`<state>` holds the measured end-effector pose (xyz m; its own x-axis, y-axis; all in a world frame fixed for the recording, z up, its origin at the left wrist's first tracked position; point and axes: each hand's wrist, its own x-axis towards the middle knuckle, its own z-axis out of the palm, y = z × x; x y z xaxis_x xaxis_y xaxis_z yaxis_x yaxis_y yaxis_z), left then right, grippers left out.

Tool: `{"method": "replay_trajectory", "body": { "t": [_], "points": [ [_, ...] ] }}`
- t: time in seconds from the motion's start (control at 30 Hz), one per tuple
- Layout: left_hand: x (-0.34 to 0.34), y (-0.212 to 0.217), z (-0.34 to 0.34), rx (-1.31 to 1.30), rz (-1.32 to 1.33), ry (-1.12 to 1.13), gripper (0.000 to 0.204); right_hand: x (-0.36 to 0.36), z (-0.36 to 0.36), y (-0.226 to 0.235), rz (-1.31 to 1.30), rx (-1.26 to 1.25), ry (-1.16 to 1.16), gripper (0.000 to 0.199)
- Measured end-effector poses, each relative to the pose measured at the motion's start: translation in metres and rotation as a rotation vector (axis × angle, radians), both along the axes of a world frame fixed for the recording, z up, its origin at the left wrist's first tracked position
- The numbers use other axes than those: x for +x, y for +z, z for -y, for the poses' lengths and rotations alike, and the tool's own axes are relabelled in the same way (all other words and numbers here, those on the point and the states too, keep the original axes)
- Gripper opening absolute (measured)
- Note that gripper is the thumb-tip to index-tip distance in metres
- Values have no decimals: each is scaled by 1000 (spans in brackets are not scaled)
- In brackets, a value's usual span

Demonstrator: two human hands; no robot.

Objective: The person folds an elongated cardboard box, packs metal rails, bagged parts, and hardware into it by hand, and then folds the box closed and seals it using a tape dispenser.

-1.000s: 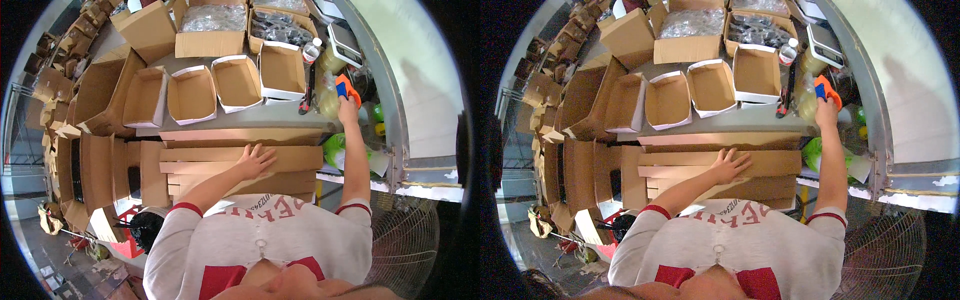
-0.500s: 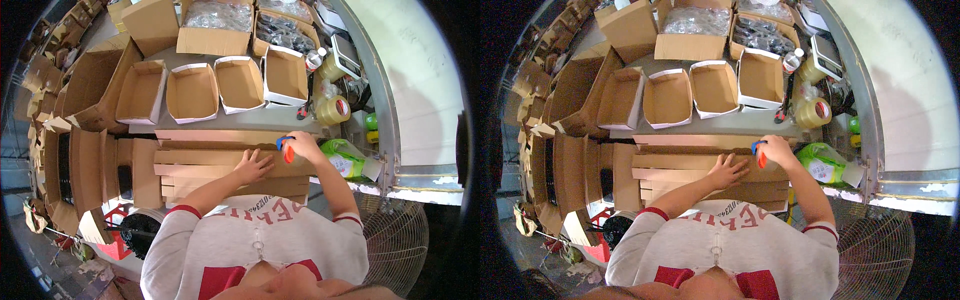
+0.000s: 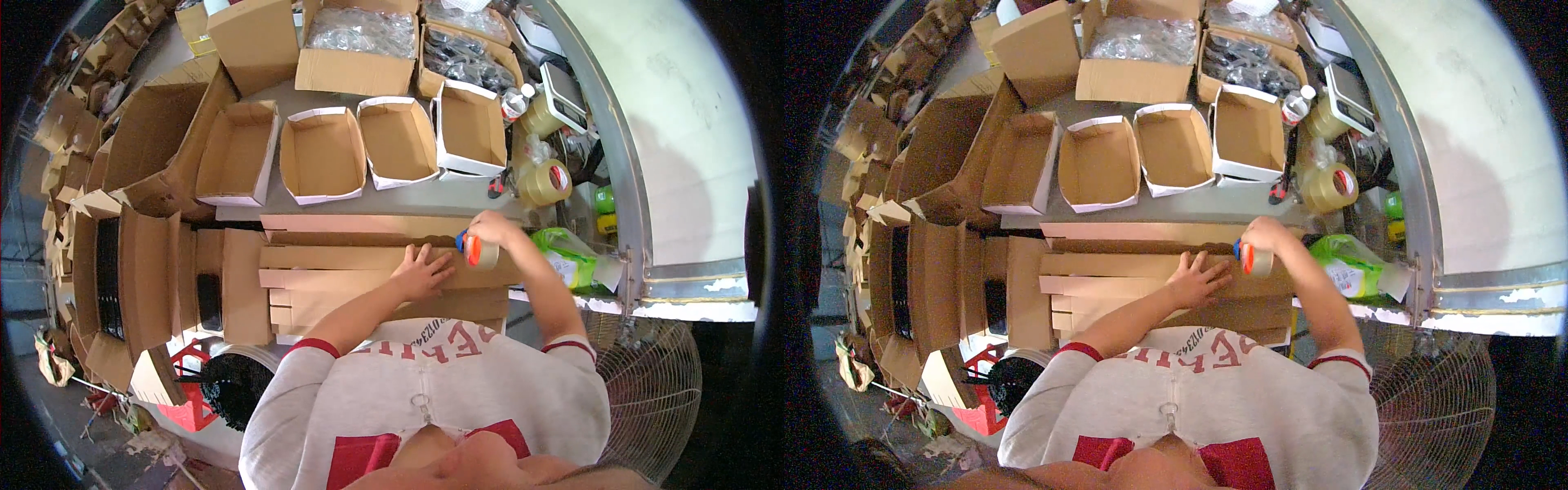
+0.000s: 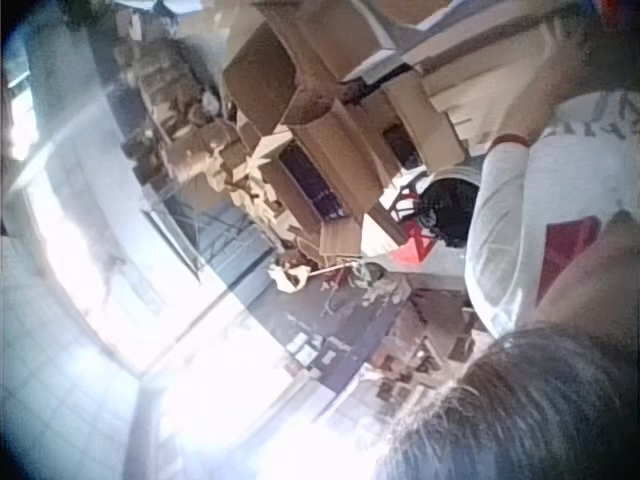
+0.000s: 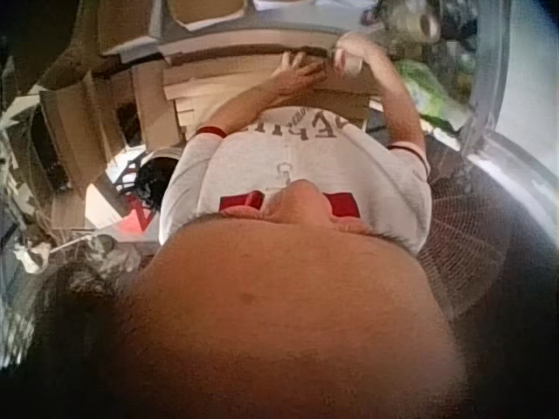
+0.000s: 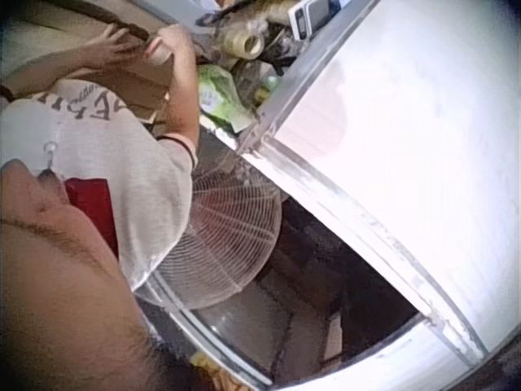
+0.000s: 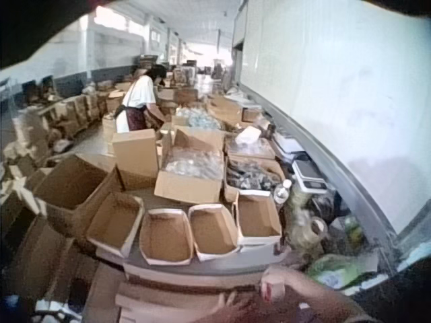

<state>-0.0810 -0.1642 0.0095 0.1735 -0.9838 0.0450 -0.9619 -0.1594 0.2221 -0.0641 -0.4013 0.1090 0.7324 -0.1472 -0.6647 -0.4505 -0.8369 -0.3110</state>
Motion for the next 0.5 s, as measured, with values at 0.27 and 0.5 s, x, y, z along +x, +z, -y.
{"method": "replay_trajectory", "body": {
  "t": [0.27,0.5],
  "points": [
    [1,-1,6,61,17,22,65,-172,-74,-11,718,-44,-226,41],
    [0,4,10,98,49,-6,66,-237,-96,-42,651,95,-361,47]
  ]
}}
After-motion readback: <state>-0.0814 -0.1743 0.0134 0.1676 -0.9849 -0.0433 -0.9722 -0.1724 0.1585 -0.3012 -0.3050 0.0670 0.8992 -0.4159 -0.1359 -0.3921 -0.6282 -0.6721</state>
